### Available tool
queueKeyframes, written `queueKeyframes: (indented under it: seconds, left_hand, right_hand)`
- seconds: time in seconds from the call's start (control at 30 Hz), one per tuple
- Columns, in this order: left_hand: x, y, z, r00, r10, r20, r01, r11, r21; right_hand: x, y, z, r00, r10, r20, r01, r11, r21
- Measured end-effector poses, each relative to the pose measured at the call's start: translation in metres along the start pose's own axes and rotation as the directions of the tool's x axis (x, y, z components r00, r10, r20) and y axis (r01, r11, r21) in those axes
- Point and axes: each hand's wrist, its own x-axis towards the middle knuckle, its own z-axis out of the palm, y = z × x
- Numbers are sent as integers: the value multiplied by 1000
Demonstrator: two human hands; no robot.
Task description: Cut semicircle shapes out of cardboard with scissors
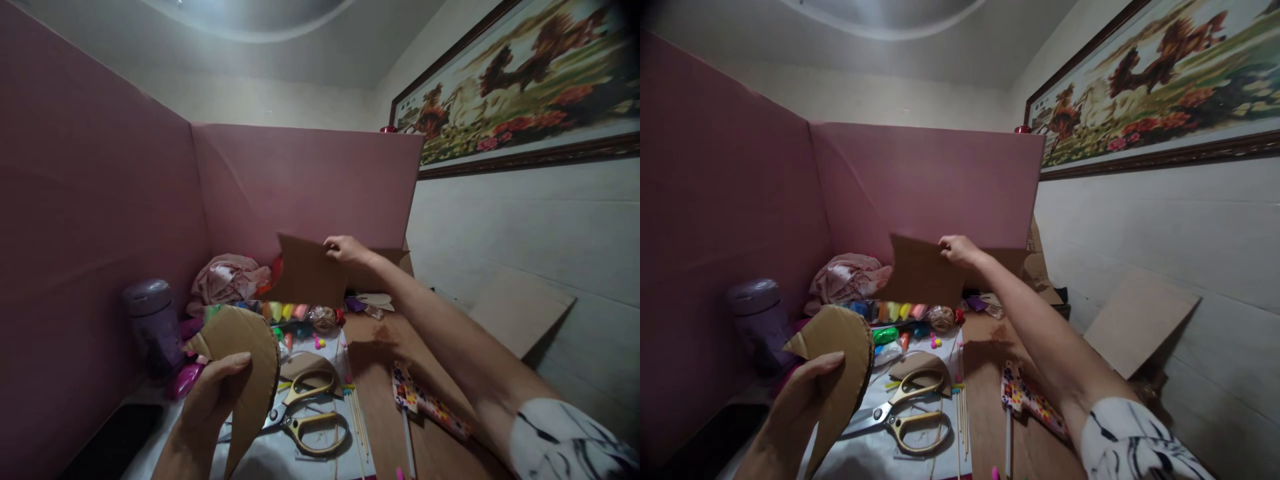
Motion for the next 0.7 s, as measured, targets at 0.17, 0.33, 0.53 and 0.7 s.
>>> queueKeyframes:
  seconds: [0.17, 0.33, 0.53, 0.7]
  left_hand:
    - [-6, -5, 2, 995, -73, 68, 71, 997, 34]
    - [-13, -11, 8, 979, -123, 161, 103, 986, 129]
    - [-9, -15, 2, 959, -190, 209, 124, 949, 290]
    - [-6, -18, -3, 960, -220, 174, 152, 929, 336]
  right_hand:
    - [0, 59, -26, 944, 190, -270, -219, 972, -84]
    - [-1, 96, 11, 904, 302, -301, -352, 927, -128]
    - [11, 117, 45, 903, 382, -198, -413, 899, -147]
    - [24, 125, 60, 912, 402, -85, -411, 900, -146]
